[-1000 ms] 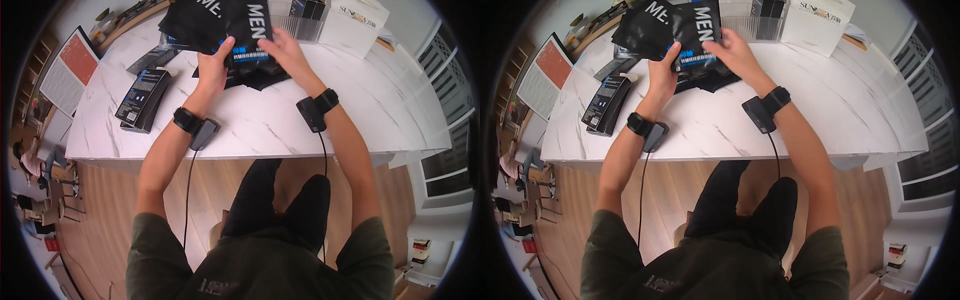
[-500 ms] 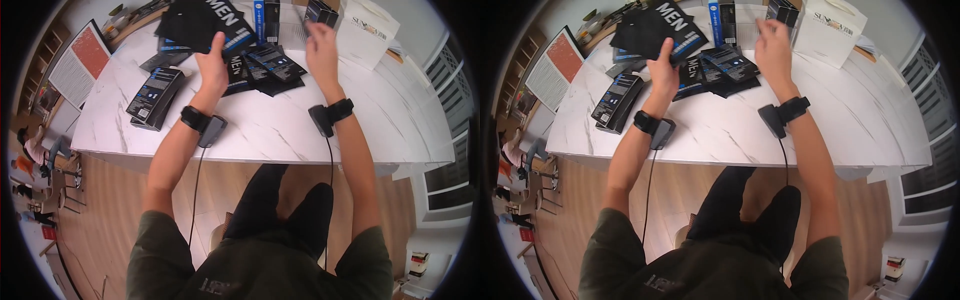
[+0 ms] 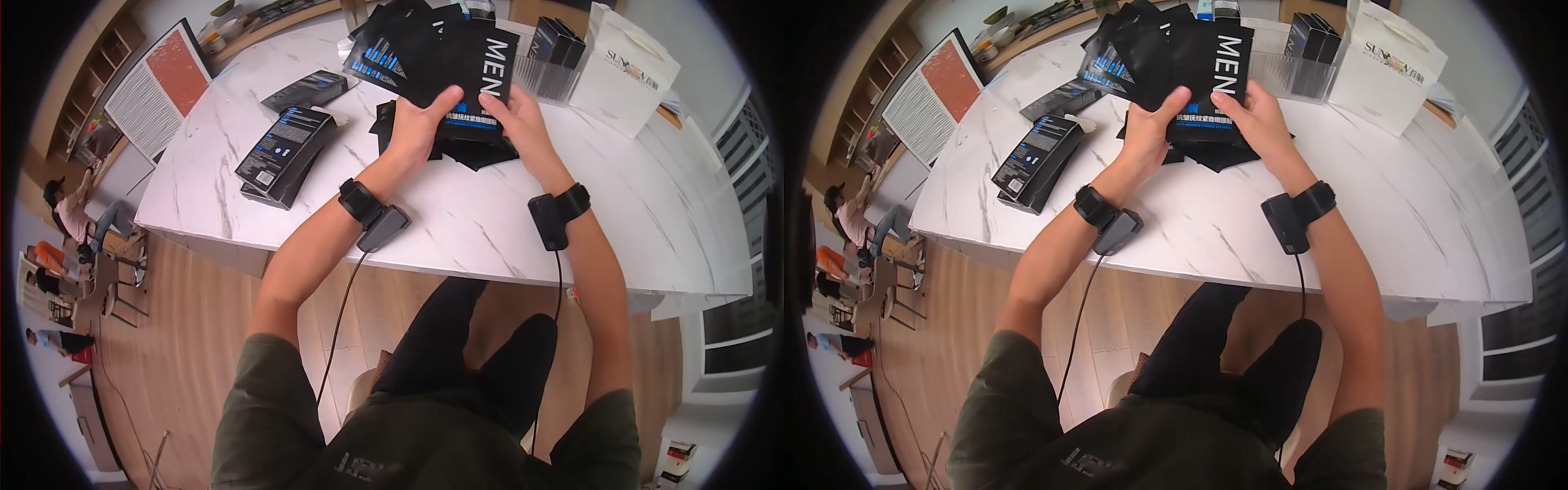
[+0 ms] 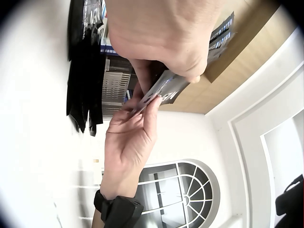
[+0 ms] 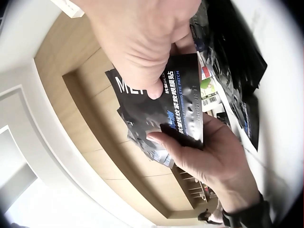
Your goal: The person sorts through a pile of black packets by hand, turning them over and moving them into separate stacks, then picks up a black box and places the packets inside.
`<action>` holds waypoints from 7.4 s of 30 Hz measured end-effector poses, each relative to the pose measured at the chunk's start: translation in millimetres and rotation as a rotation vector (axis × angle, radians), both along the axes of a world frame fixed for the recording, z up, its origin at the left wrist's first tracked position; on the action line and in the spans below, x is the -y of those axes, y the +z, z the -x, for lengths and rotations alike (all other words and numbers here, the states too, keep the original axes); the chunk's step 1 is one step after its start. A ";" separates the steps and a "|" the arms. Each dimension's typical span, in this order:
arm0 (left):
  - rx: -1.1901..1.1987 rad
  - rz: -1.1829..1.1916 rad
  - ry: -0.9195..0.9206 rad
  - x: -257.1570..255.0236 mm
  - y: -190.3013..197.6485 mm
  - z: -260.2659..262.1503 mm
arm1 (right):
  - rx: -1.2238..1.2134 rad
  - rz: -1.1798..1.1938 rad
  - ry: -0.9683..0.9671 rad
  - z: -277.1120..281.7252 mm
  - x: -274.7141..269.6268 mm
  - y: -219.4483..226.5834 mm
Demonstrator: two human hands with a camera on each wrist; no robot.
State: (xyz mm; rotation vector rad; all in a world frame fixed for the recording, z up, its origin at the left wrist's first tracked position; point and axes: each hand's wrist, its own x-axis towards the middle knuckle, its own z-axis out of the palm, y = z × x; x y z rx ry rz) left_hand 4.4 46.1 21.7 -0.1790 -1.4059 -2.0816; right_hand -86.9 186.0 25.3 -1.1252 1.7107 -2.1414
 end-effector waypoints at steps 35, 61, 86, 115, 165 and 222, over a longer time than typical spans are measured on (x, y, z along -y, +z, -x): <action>-0.021 -0.160 0.100 11.5 2.5 3.7 | -0.282 -0.089 -0.509 33.4 -13.7 0.3; -0.056 -0.141 0.247 24.3 -0.9 9.0 | -1.066 -0.054 -0.838 27.5 -23.1 12.8; 0.020 -0.139 0.078 12.9 6.1 -0.6 | -0.338 0.082 -0.577 24.4 -23.3 13.9; 0.114 -0.011 0.138 23.1 -1.4 4.3 | -0.836 0.363 -0.925 22.1 -46.3 47.4; -0.146 -0.209 0.270 23.2 12.2 0.4 | -0.143 0.122 -0.481 34.8 -36.2 22.4; 0.103 0.263 0.024 22.1 11.5 -5.0 | -0.244 0.058 -0.108 40.3 -26.4 8.3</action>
